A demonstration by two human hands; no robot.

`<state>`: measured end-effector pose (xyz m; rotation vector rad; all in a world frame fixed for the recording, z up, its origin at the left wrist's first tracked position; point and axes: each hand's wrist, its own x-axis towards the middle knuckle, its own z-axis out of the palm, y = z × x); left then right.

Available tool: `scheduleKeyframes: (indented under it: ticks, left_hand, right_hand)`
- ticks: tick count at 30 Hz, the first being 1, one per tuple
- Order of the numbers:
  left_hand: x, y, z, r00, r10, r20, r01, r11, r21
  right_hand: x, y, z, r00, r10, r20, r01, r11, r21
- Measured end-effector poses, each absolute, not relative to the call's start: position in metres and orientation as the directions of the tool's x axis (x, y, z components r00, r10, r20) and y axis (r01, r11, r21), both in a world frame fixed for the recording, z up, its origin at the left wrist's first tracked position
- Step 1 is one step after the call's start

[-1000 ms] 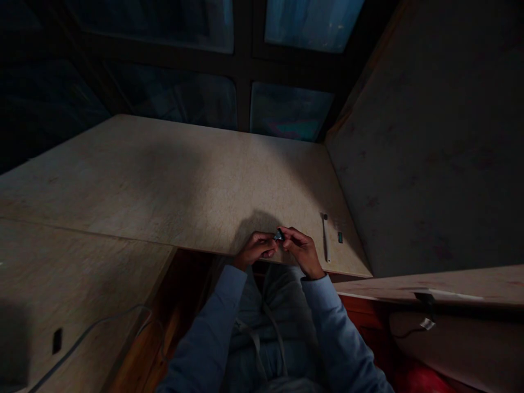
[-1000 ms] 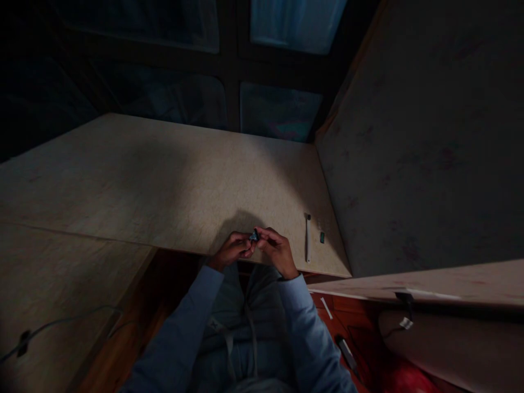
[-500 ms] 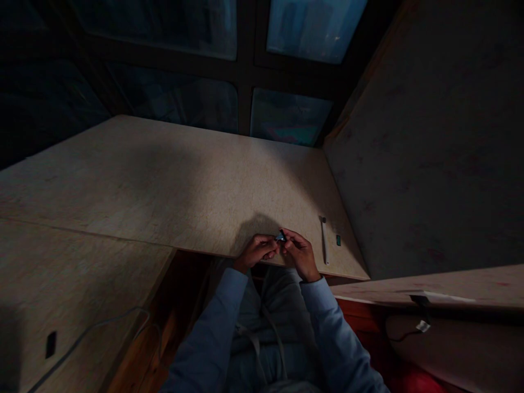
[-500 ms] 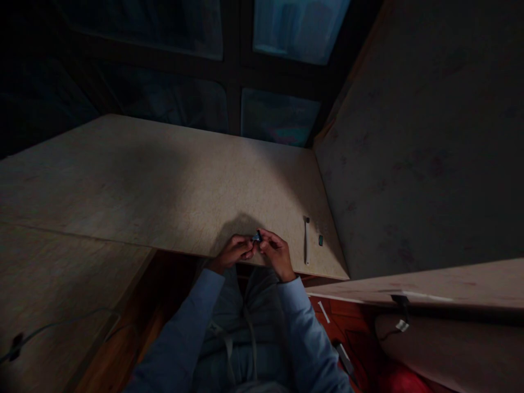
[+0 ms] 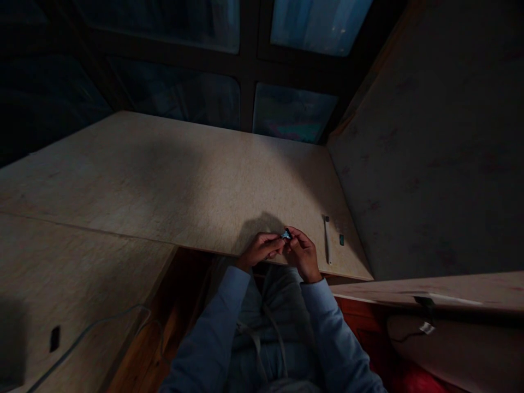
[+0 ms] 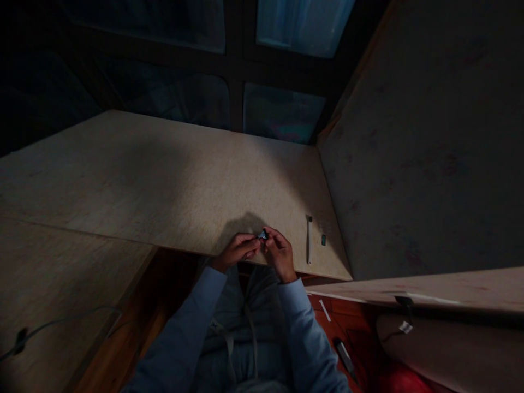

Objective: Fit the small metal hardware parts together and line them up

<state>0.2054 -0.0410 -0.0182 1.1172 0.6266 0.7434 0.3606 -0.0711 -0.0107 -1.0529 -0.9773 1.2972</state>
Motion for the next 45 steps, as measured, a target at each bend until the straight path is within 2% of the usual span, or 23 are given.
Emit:
scheduleKeyframes:
  ticks: [9, 20, 28, 35, 39, 42, 45]
  left_hand:
    - [0.206, -0.045, -0.019, 0.486, 0.872, -0.062, -0.155, 0.155, 0.976]
    - [0.206, -0.046, -0.018, 0.521, 0.852, -0.054, -0.101, 0.124, 0.987]
    - [0.203, -0.046, -0.015, 0.523, 0.849, -0.078, -0.139, 0.176, 0.975]
    - [0.205, -0.047, -0.013, 0.521, 0.851, -0.064, -0.229, 0.211, 0.95]
    - [0.206, -0.048, -0.013, 0.502, 0.862, -0.069, -0.265, 0.229, 0.937]
    - [0.207, -0.048, -0.012, 0.499, 0.864, -0.069, -0.277, 0.235, 0.932]
    - [0.207, -0.047, -0.013, 0.512, 0.856, -0.069, -0.279, 0.242, 0.929]
  right_hand:
    - [0.359, -0.069, -0.014, 0.044, 0.997, 0.071, -0.179, 0.077, -0.981]
    - [0.374, -0.064, -0.008, -0.005, 1.0, 0.023, -0.082, 0.022, -0.996]
    - [0.37, -0.062, -0.013, -0.04, 0.996, 0.078, -0.12, 0.073, -0.99]
    - [0.349, -0.068, -0.031, 0.07, 0.997, 0.013, -0.279, 0.032, -0.96]
    - [0.344, -0.068, -0.031, 0.069, 0.997, -0.016, -0.348, 0.01, -0.938]
    - [0.351, -0.067, -0.026, 0.063, 0.998, 0.016, -0.282, 0.033, -0.959]
    - [0.363, -0.065, -0.016, 0.034, 0.993, 0.117, -0.103, 0.12, -0.987]
